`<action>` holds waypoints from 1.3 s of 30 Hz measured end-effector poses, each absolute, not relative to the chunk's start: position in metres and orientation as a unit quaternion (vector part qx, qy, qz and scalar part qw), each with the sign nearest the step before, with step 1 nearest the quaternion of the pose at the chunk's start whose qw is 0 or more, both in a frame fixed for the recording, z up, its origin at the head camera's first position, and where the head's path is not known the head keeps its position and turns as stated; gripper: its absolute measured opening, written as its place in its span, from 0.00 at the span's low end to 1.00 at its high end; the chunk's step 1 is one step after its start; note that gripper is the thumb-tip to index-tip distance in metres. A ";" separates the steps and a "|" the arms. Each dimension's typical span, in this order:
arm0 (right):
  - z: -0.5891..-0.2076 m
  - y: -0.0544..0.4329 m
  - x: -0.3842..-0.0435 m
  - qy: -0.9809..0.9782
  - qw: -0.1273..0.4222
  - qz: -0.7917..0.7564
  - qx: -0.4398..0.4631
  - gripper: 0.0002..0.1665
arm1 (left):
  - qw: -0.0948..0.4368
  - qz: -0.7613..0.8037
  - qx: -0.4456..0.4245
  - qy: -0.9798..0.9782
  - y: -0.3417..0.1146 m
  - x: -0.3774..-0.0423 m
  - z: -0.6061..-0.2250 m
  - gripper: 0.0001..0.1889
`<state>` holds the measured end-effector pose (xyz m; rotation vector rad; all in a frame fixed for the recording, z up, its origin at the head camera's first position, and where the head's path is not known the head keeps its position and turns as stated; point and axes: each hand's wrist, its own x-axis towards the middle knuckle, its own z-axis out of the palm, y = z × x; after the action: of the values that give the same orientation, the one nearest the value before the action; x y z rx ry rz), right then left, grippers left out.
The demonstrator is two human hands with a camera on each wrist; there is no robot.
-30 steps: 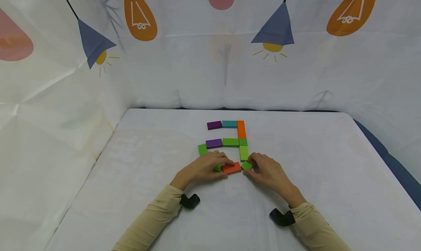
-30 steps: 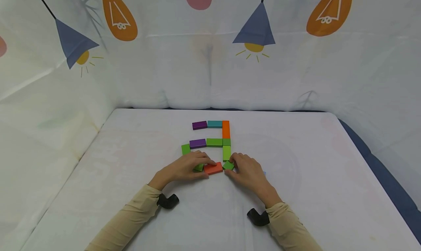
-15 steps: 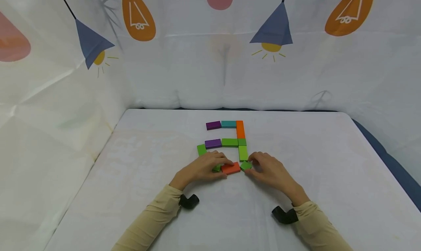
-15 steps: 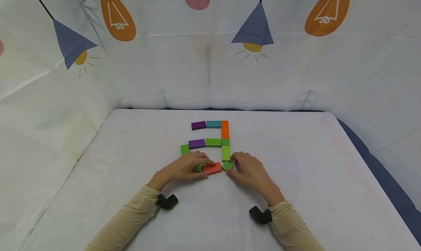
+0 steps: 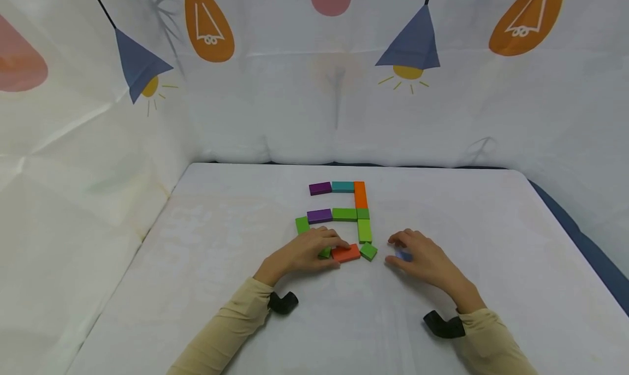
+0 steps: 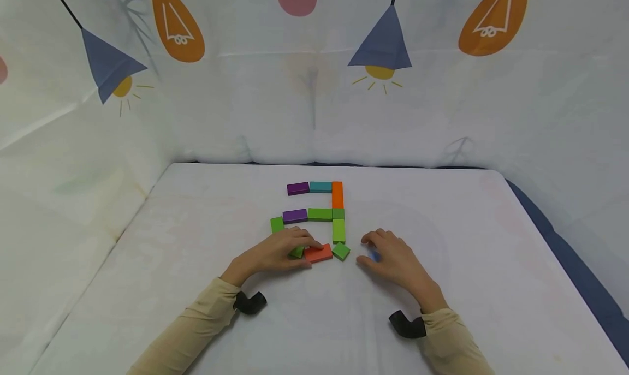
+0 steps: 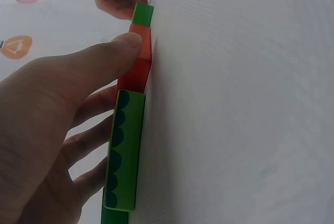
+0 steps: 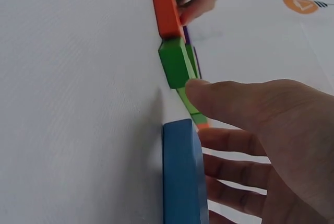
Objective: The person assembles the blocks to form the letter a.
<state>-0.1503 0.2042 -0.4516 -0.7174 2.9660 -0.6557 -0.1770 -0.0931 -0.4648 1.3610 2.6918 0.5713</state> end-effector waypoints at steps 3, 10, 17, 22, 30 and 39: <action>-0.452 0.208 -0.149 0.949 0.009 -0.211 -0.233 0.21 | 0.036 0.186 0.445 0.875 -0.093 -0.177 -0.465 0.21; -0.451 0.213 -0.147 0.948 0.015 -0.207 -0.240 0.21 | 0.031 0.187 0.449 0.873 -0.094 -0.178 -0.465 0.21; -0.449 0.219 -0.143 0.950 0.025 -0.207 -0.232 0.21 | 0.034 0.190 0.448 0.873 -0.094 -0.179 -0.464 0.21; -0.451 0.222 -0.142 0.950 0.022 -0.205 -0.233 0.20 | 0.034 0.194 0.448 0.872 -0.094 -0.179 -0.464 0.20; -0.452 0.225 -0.141 0.951 0.027 -0.204 -0.232 0.21 | 0.034 0.195 0.450 0.871 -0.094 -0.179 -0.465 0.21; -0.450 0.225 -0.141 0.951 0.029 -0.201 -0.235 0.20 | 0.039 0.192 0.444 0.874 -0.093 -0.178 -0.465 0.21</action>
<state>-0.1407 0.2248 -0.4498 -0.7245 2.9325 -0.6199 -0.1785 -0.0932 -0.4649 1.3604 2.6802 0.5875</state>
